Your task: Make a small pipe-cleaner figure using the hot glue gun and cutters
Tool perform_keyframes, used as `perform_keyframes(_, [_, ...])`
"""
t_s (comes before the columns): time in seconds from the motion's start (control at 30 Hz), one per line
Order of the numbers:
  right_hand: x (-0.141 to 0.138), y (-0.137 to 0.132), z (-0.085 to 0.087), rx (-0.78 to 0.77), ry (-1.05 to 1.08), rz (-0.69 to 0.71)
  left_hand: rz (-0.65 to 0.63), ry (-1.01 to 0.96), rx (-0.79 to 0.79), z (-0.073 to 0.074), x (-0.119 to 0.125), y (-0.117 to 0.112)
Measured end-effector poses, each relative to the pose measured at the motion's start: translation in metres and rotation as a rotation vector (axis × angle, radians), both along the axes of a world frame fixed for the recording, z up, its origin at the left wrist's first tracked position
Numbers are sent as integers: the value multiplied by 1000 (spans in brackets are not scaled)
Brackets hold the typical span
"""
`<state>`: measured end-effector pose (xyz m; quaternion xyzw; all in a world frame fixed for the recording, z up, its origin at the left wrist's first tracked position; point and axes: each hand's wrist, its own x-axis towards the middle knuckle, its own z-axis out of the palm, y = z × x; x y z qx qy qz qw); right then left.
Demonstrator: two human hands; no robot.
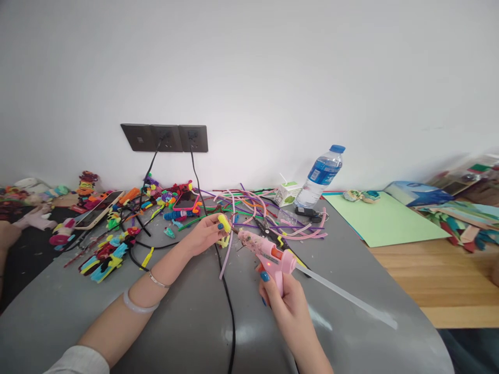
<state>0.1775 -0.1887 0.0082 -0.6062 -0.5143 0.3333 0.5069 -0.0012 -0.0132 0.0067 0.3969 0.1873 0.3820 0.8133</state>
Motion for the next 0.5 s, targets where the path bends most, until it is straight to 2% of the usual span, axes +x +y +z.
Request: perform_keyframes(0.5, [-5,8,3,64,-68,-12,-54,66,44,0,1,-4])
